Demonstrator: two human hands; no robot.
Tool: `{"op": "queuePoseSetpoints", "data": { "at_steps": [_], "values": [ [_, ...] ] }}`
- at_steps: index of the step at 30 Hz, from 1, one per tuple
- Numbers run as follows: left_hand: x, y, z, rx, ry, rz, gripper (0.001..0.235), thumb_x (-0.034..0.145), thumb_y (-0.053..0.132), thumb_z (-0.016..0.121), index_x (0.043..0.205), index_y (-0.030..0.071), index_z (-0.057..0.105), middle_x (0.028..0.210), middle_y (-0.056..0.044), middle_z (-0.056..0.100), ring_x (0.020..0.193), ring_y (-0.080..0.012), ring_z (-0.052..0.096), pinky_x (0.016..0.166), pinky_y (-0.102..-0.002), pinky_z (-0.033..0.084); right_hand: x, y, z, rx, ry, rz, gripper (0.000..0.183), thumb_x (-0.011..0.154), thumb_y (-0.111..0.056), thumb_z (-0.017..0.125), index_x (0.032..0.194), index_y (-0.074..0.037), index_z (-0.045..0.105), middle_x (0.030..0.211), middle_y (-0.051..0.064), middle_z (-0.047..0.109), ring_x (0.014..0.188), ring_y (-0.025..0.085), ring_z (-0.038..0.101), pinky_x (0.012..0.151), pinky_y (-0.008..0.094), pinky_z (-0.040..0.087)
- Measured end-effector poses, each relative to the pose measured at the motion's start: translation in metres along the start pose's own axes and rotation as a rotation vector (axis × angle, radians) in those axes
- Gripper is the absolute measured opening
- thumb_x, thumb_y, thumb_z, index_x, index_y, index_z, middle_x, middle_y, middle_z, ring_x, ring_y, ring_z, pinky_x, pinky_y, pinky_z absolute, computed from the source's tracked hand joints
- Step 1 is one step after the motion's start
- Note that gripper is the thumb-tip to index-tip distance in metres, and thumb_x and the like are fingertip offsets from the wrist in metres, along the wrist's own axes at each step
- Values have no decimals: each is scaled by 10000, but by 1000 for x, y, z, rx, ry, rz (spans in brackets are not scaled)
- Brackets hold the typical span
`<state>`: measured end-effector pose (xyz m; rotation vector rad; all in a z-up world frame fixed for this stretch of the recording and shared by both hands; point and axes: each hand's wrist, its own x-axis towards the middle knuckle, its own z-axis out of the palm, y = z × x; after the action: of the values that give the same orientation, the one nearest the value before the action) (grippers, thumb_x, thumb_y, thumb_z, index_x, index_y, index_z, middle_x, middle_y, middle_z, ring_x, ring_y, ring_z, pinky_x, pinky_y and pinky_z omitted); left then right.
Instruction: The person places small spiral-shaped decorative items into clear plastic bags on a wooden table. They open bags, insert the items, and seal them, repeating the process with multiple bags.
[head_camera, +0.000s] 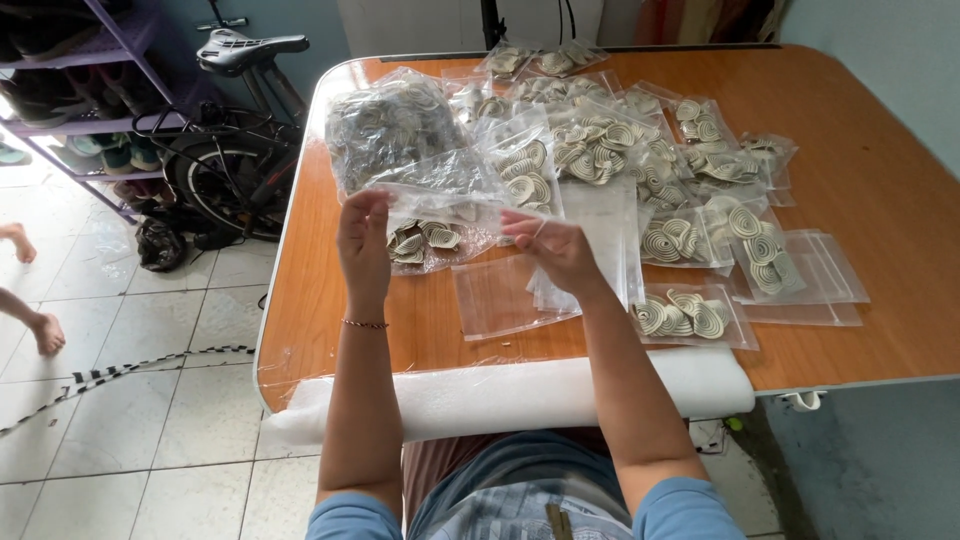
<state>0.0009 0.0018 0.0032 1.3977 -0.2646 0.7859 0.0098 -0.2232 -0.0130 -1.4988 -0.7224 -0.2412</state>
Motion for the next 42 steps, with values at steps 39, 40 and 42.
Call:
{"op": "queuePoseSetpoints", "data": {
  "at_steps": [39,40,42],
  "values": [
    [1,-31,-7,217,-50,-139,253,719,185,746,914,161,586,815,26,644,679,-27,509,594,-151,340,-4,46,-10,326,74,232,284,895,-223,476,1034,-6,593,1018,169,606,929,309,595,842,410,458],
    [1,-32,-7,220,-51,-141,253,719,185,746,914,161,586,815,26,644,679,-27,509,594,-151,340,-4,43,-10,330,75,234,284,895,-223,476,1034,-6,593,1018,169,606,929,309,595,842,410,458],
    [0,-35,-7,220,-7,-113,216,716,199,756,853,156,594,778,23,645,664,-31,514,587,-159,324,-4,37,-9,273,60,209,292,883,-249,495,1019,-15,606,1014,176,605,937,318,589,855,415,444]
  ]
}}
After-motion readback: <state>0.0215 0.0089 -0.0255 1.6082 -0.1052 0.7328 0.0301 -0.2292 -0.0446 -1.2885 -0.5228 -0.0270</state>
